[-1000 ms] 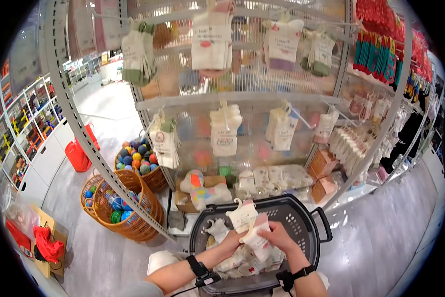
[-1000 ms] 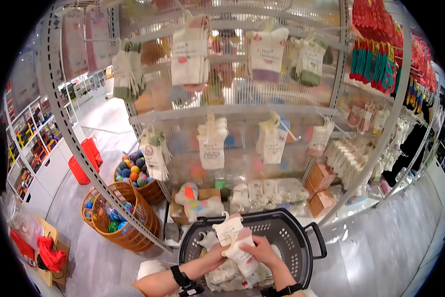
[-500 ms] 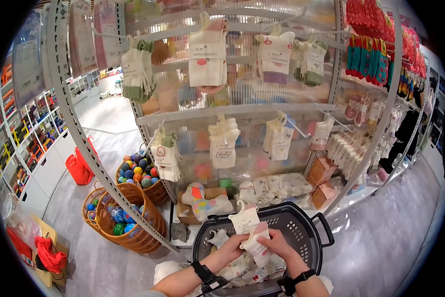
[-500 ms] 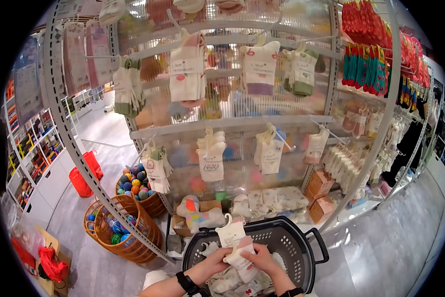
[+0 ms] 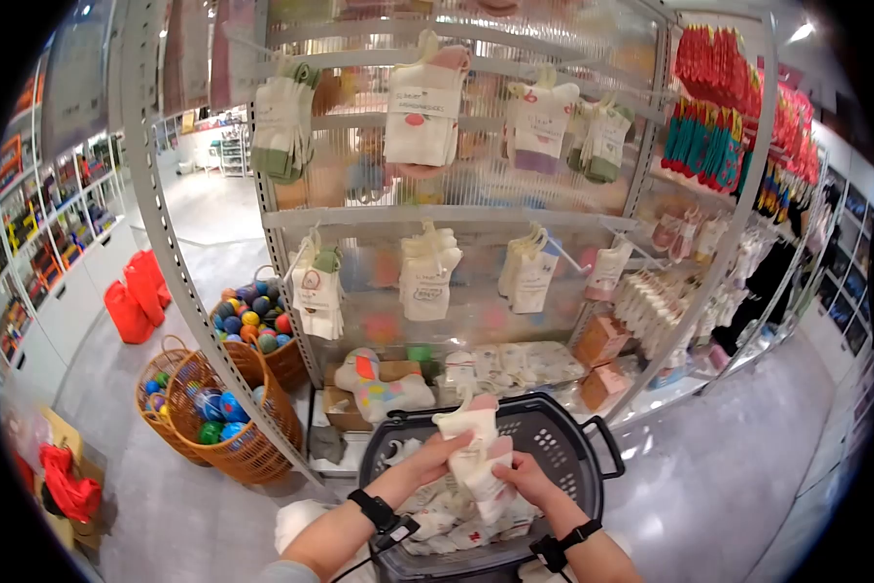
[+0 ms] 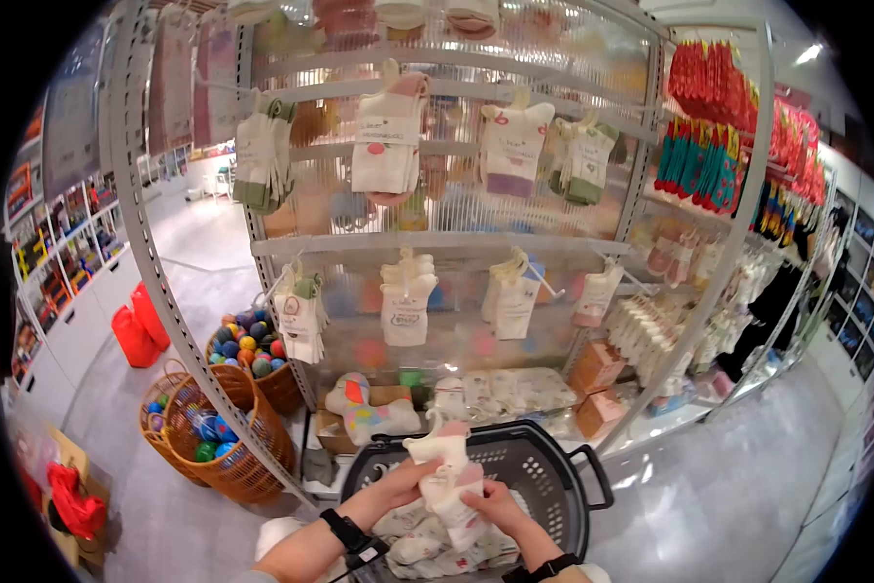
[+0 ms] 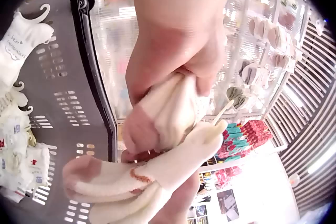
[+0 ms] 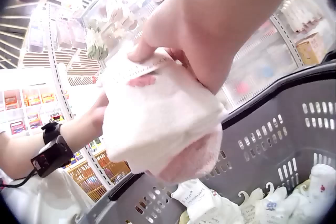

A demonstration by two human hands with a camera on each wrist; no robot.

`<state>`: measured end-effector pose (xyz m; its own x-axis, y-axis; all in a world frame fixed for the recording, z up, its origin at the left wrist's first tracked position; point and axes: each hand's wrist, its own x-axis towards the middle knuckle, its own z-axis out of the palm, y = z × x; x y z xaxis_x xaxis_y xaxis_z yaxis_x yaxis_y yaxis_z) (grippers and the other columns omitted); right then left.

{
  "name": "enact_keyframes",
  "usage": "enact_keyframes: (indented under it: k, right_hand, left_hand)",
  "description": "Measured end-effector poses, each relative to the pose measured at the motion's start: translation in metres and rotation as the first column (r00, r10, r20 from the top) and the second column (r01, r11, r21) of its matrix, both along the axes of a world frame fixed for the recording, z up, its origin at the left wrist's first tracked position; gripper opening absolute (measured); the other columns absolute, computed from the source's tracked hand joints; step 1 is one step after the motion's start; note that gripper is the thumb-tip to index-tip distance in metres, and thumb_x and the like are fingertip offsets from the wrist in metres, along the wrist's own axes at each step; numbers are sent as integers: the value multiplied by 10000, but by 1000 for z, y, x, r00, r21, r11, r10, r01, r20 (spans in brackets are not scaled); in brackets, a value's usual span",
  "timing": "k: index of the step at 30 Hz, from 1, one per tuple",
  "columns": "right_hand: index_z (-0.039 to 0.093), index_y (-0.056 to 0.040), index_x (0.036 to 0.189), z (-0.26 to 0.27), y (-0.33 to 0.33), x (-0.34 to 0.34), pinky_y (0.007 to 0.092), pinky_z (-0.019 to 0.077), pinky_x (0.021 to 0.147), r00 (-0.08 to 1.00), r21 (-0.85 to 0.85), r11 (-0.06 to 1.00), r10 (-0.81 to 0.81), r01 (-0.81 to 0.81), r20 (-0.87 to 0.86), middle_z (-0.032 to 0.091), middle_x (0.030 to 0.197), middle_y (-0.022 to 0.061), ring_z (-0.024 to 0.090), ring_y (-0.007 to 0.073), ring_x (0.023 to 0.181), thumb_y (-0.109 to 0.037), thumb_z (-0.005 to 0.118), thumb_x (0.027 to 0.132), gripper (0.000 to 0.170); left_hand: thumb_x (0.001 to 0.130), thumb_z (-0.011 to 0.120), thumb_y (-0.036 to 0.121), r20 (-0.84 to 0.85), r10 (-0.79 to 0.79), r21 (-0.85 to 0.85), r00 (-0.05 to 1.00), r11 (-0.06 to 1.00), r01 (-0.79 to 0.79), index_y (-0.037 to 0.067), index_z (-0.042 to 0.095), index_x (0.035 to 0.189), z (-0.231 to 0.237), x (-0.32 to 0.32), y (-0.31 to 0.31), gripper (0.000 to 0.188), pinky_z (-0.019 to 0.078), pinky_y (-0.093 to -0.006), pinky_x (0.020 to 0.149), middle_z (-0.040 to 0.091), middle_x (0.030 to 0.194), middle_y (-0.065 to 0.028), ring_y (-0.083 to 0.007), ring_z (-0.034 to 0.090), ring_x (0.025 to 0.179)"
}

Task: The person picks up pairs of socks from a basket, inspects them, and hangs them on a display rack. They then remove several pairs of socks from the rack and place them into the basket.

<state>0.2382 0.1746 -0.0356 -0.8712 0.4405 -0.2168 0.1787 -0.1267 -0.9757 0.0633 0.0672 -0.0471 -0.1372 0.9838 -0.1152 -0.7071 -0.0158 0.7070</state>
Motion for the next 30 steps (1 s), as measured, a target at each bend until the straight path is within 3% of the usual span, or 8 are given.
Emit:
enact_keyframes:
  k: [3, 4, 5, 6, 8, 12, 20, 30]
  right_hand:
    - [581, -22, 955, 69, -5, -5, 284, 469, 611, 960, 329, 911, -278, 250, 40, 598, 842, 34, 546, 107, 717, -172, 599, 807, 212]
    - [563, -11, 939, 93, 9, -12, 270, 473, 577, 894, 660, 620, -401, 425, -198, 592, 820, 49, 561, 119, 697, -168, 561, 816, 200]
    - [550, 3, 956, 142, 14, -23, 254, 476, 547, 809, 349, 735, -473, 580, -348, 593, 823, 67, 578, 133, 673, -207, 527, 835, 243]
    - [545, -6, 927, 173, 42, -40, 249, 441, 435, 708, 462, 585, -303, 667, -638, 582, 729, 34, 552, 115, 571, -240, 529, 835, 252]
    - [554, -33, 918, 293, 13, -66, 209, 394, 420, 720, 339, 736, -280, 586, -635, 571, 746, 21, 526, 76, 570, -278, 529, 851, 255]
    - [564, -27, 916, 414, 18, -158, 215, 435, 529, 631, 303, 781, -145, 546, -762, 590, 801, 28, 548, 92, 654, -282, 565, 845, 265]
    - [556, -2, 950, 440, 48, -271, 268, 473, 613, 658, 348, 728, -185, 591, -730, 600, 880, 57, 576, 130, 723, -276, 573, 847, 293]
    - [535, 35, 984, 418, 51, -286, 323, 443, 716, 743, 496, 573, -355, 652, -567, 566, 970, 129, 546, 209, 840, -375, 633, 768, 473]
  left_hand:
    - [883, 498, 141, -11, 125, 50, 992, 991, -124, 47, 381, 1253, 1, -9, -10, 400, 427, -353, 920, 506, 1178, -98, -220, 513, 1071]
    - [888, 490, 148, -37, 171, 35, 985, 985, -169, 42, 382, 1249, 4, -13, -15, 391, 431, -353, 916, 508, 1173, -101, -223, 514, 1071]
    - [893, 482, 155, -60, 216, 20, 975, 976, -215, 38, 382, 1245, 10, -17, -21, 384, 435, -352, 911, 511, 1168, -105, -226, 514, 1070]
    - [899, 470, 163, -57, 235, 1, 970, 972, -235, 23, 379, 1238, 14, -19, -25, 378, 441, -349, 904, 508, 1165, -108, -226, 517, 1063]
    - [901, 469, 168, -21, 254, 52, 967, 966, -253, 14, 390, 1221, 20, -21, -36, 363, 454, -346, 876, 522, 1141, -96, -217, 536, 1025]
    - [898, 479, 179, -25, 292, 36, 956, 956, -291, 25, 419, 1194, 23, -24, -46, 339, 467, -344, 839, 539, 1116, -80, -201, 555, 989]
    - [884, 512, 222, 35, 309, 54, 950, 949, -311, 44, 467, 1147, 30, -40, -60, 321, 482, -324, 790, 570, 1051, -58, -177, 571, 954]
    - [888, 508, 245, 23, 339, 34, 941, 940, -339, 50, 474, 1136, 47, -45, -72, 318, 487, -302, 751, 571, 1023, -35, -145, 576, 898]
